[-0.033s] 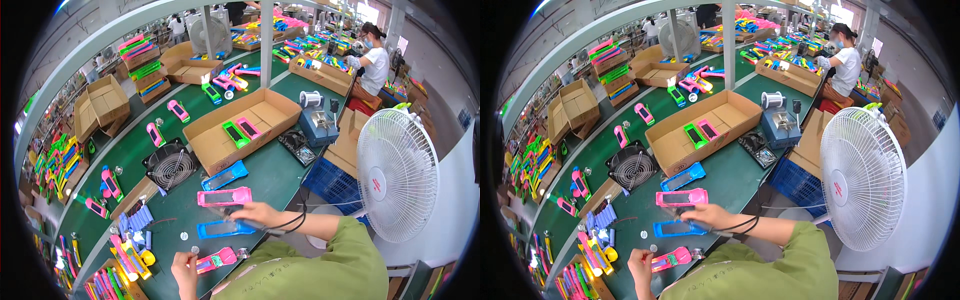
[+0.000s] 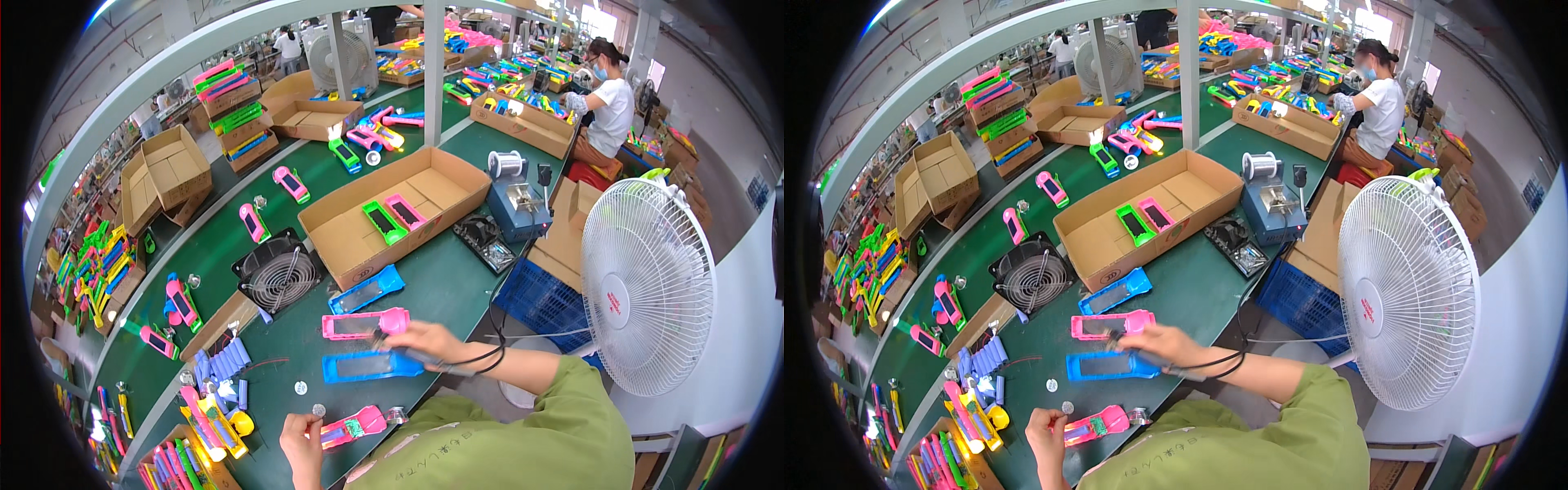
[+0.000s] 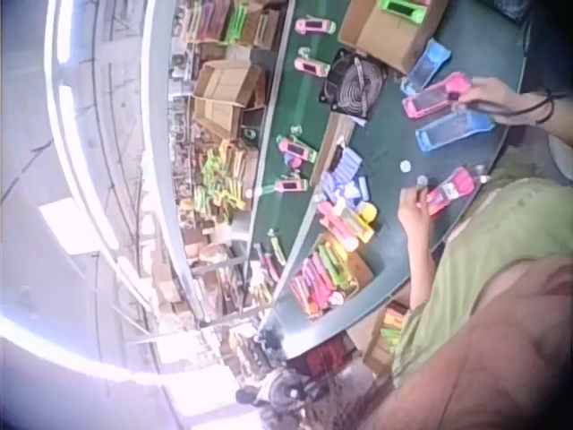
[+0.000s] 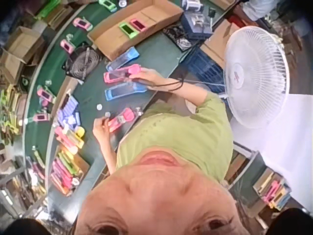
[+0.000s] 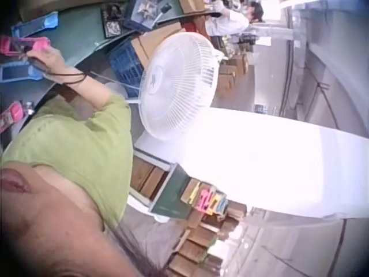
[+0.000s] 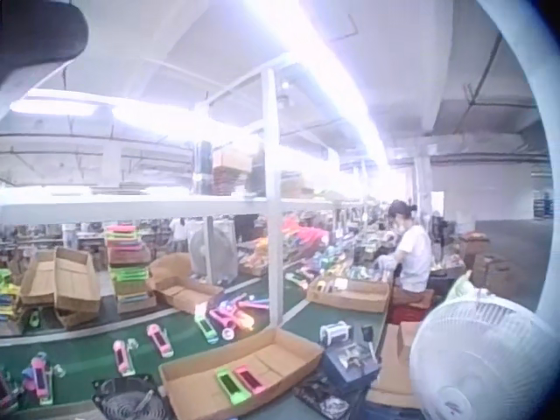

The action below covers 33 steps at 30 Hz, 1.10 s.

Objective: The person solders components into flashlight casings using a soldering iron, places assembled flashlights onto the upper conveyor belt, and stacks boxed flashlights by hand.

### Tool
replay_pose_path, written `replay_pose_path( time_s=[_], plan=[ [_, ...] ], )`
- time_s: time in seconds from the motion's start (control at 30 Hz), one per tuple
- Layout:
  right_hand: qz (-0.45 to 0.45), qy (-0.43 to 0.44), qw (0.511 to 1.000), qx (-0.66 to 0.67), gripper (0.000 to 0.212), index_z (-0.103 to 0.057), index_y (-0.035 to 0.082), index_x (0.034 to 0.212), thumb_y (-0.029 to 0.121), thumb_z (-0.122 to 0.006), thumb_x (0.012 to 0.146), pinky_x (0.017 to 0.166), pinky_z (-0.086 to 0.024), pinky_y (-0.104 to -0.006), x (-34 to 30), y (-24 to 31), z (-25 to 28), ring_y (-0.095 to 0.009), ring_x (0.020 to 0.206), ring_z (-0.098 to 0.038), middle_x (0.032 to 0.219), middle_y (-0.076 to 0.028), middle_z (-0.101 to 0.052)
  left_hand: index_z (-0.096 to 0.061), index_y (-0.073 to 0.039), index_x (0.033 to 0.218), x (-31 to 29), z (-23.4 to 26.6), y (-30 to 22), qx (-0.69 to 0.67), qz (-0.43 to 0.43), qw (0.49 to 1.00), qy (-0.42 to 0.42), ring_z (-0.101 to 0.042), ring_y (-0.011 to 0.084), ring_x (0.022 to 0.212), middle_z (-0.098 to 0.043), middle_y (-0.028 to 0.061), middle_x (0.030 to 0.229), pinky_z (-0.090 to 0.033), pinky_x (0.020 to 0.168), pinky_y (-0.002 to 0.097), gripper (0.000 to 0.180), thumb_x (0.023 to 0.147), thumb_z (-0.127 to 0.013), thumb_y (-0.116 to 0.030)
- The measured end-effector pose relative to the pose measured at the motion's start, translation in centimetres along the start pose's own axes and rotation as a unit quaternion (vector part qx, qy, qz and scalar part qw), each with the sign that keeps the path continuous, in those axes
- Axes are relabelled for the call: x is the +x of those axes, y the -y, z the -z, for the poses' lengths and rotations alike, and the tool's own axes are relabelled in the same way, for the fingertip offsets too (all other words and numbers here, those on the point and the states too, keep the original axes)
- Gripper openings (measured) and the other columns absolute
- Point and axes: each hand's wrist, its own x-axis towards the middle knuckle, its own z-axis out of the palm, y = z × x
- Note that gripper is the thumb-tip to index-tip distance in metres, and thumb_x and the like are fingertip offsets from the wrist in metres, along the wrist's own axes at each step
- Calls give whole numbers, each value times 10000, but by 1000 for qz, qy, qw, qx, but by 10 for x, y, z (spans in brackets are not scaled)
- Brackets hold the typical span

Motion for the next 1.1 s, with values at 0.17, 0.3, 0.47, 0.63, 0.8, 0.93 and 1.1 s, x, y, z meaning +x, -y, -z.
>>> replay_pose_path(
  time_s=[0.17,0.3,0.47,0.63,0.8,0.93,1.1],
  plan=[
    [250,-196,945,-80,369,-338,16,1209,-23,-483,871,896,-418,-295,-24,52,59,-227,1112,-526,1122,-175,-573,-598,-1,721,3,-4,-5,-12,-6,1000,3,-545,218,557,-527,106,677,-433,514,302,83,668,-646,42],
    [217,-204,933,-201,367,-338,9,1194,-43,-484,861,923,-406,-304,-37,63,81,-229,1095,-536,1121,-178,-574,-600,-17,717,6,-7,-7,5,-16,1000,7,-548,246,581,-531,106,684,-434,526,322,73,675,-648,18],
    [118,-63,991,-32,315,-389,-23,1146,-24,-512,855,863,-464,-296,-28,52,71,-221,1007,-594,1045,-159,-602,-603,-37,720,5,-4,-10,26,-18,1000,1,-553,273,634,-538,103,695,-442,558,348,67,681,-654,-19],
    [126,-18,988,-92,332,-405,-26,1141,-21,-540,837,852,-469,-309,-2,56,48,-235,995,-598,1028,-184,-610,-583,-55,947,0,11,-14,31,-14,999,11,-558,299,860,-560,133,930,-463,718,373,268,704,-679,-116],
    [210,-6,973,-98,281,-421,-15,1069,-6,-569,830,846,-472,-315,17,61,2,-238,968,-611,999,-188,-625,-240,-42,1352,20,14,-35,-232,-13,965,123,-440,288,1180,-426,171,1284,-363,979,380,727,780,-661,-199],
    [287,-28,942,-171,370,-399,-3,1099,-4,-616,799,835,-474,-312,26,64,-19,-253,977,-607,1020,-197,-615,-275,-46,1317,49,34,-53,-592,164,764,200,-577,289,990,-506,158,1136,-509,801,365,514,876,-534,-96],
    [306,-129,942,-52,478,-376,4,1137,40,-672,763,899,-424,-342,32,60,-16,-260,1015,-588,1079,-184,-586,-408,-46,1209,103,138,-59,-385,-62,916,-95,-638,234,795,-571,88,996,-544,707,321,482,775,-607,22]
  ],
)
